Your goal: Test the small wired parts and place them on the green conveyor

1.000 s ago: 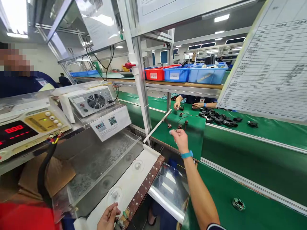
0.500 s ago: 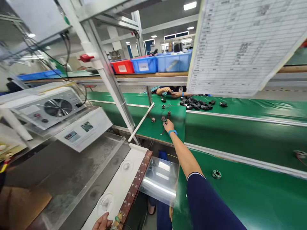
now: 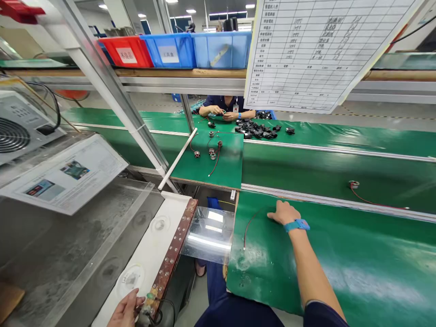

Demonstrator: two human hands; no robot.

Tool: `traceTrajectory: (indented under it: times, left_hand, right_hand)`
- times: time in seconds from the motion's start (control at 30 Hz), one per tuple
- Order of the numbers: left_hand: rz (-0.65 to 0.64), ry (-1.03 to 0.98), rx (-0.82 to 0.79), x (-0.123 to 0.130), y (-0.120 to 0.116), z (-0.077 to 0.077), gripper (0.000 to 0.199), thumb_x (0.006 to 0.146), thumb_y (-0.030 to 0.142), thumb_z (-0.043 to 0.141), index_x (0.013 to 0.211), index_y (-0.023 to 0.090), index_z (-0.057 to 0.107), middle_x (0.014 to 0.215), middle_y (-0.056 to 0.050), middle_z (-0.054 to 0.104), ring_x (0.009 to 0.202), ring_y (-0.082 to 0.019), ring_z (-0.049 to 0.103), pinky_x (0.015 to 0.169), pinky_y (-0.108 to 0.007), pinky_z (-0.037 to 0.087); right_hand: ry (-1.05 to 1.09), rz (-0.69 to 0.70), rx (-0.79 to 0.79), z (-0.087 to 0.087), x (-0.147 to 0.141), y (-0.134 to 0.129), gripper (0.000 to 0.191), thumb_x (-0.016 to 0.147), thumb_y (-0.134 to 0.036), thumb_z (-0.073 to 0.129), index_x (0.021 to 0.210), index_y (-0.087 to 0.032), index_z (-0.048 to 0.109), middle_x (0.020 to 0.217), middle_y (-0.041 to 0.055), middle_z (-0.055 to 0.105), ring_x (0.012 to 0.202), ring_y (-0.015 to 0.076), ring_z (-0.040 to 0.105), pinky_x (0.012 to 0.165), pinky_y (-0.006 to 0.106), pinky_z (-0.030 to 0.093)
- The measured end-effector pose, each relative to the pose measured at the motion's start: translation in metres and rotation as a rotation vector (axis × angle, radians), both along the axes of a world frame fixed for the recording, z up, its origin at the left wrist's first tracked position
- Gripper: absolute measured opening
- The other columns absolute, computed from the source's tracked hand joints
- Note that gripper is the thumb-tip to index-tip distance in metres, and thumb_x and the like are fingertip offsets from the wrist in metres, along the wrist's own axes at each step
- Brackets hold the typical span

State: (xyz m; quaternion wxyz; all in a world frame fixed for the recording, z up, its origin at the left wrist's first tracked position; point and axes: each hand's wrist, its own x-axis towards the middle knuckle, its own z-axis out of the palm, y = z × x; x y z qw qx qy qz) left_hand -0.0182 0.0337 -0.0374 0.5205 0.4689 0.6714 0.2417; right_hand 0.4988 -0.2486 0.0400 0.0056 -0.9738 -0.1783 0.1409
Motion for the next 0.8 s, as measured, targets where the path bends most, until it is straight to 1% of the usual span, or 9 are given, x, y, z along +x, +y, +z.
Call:
traceTrajectory:
  times: [0.1, 0.17, 0.23, 0.37, 0.47, 0.53, 0.6, 0.67, 0.8]
  left_hand:
    - [0.006, 0.007, 0.041, 0.007, -0.005, 0.008, 0.059, 0.063, 0.065, 0.063, 0.099, 0.018, 0.066, 0.080, -0.005, 0.074, 0.079, -0.029, 0.068, 0.073, -0.040, 0.053]
    - [0.020, 0.029, 0.120, 0.015, -0.010, 0.020, 0.059, 0.064, 0.064, 0.062, 0.100, 0.018, 0.066, 0.091, -0.008, 0.074, 0.091, -0.032, 0.067, 0.084, -0.044, 0.052]
    - [0.026, 0.056, 0.213, 0.024, -0.018, 0.036, 0.058, 0.065, 0.062, 0.061, 0.102, 0.017, 0.065, 0.106, -0.012, 0.071, 0.106, -0.035, 0.062, 0.096, -0.047, 0.046]
    - [-0.016, -0.026, 0.366, 0.051, -0.040, 0.077, 0.057, 0.076, 0.052, 0.058, 0.122, 0.018, 0.058, 0.137, -0.014, 0.055, 0.126, -0.033, 0.050, 0.111, -0.048, 0.033]
    - [-0.121, -0.165, 0.443, 0.073, -0.054, 0.104, 0.066, 0.078, 0.041, 0.065, 0.138, 0.023, 0.046, 0.151, -0.010, 0.042, 0.139, -0.030, 0.036, 0.118, -0.044, 0.023]
    - [-0.196, -0.310, 0.442, 0.083, -0.060, 0.113, 0.076, 0.077, 0.040, 0.069, 0.144, 0.023, 0.039, 0.153, -0.011, 0.038, 0.142, -0.028, 0.032, 0.119, -0.042, 0.022]
    - [-0.176, -0.464, 0.357, 0.086, -0.067, 0.114, 0.081, 0.076, 0.047, 0.070, 0.144, 0.019, 0.036, 0.149, -0.016, 0.043, 0.137, -0.028, 0.040, 0.115, -0.042, 0.029]
    - [-0.093, -0.600, 0.189, 0.080, -0.075, 0.108, 0.079, 0.077, 0.056, 0.066, 0.139, 0.014, 0.040, 0.134, -0.022, 0.057, 0.121, -0.029, 0.056, 0.105, -0.043, 0.040]
    - [0.088, -0.870, -0.093, 0.053, -0.096, 0.091, 0.064, 0.078, 0.064, 0.060, 0.113, 0.011, 0.058, 0.087, -0.014, 0.072, 0.084, -0.025, 0.069, 0.077, -0.037, 0.049]
  right_hand:
    - [0.053, 0.024, 0.013, -0.013, -0.010, -0.023, 0.028, 0.069, -0.034, 0.071, 0.091, -0.018, 0.065, 0.094, 0.0148, 0.068, 0.083, 0.0276, 0.066, 0.064, 0.031, 0.045]
    - [0.037, 0.103, 0.137, -0.013, -0.019, -0.019, 0.025, 0.070, -0.028, 0.067, 0.093, -0.019, 0.065, 0.096, 0.0130, 0.068, 0.087, 0.0272, 0.065, 0.070, 0.032, 0.046]
    - [0.078, 0.222, 0.338, -0.003, -0.030, 0.001, 0.028, 0.072, -0.030, 0.066, 0.099, -0.021, 0.065, 0.101, 0.0110, 0.068, 0.092, 0.0268, 0.064, 0.077, 0.034, 0.047]
    - [0.380, 0.565, 0.655, 0.040, -0.075, 0.078, 0.039, 0.078, -0.043, 0.064, 0.113, -0.026, 0.063, 0.103, 0.0080, 0.067, 0.087, 0.0247, 0.062, 0.079, 0.036, 0.049]
    - [0.622, 0.906, 0.697, 0.069, -0.137, 0.151, 0.041, 0.079, -0.045, 0.065, 0.116, -0.028, 0.064, 0.103, 0.0064, 0.067, 0.088, 0.0240, 0.061, 0.081, 0.035, 0.048]
    - [0.698, 1.096, 0.704, 0.076, -0.187, 0.198, 0.040, 0.078, -0.042, 0.068, 0.114, -0.027, 0.064, 0.102, 0.0053, 0.067, 0.090, 0.0236, 0.060, 0.083, 0.035, 0.047]
    - [0.634, 1.200, 0.707, 0.070, -0.235, 0.241, 0.038, 0.077, -0.034, 0.069, 0.113, -0.024, 0.062, 0.101, 0.0054, 0.066, 0.090, 0.0227, 0.059, 0.084, 0.033, 0.045]
    - [0.491, 1.252, 0.669, 0.055, -0.279, 0.278, 0.035, 0.078, -0.028, 0.069, 0.111, -0.021, 0.060, 0.101, 0.0068, 0.066, 0.091, 0.0220, 0.059, 0.083, 0.031, 0.043]
    - [0.344, 1.373, 0.445, 0.014, -0.350, 0.325, 0.024, 0.081, -0.032, 0.068, 0.099, -0.018, 0.060, 0.095, 0.0081, 0.067, 0.088, 0.0219, 0.062, 0.075, 0.027, 0.041]
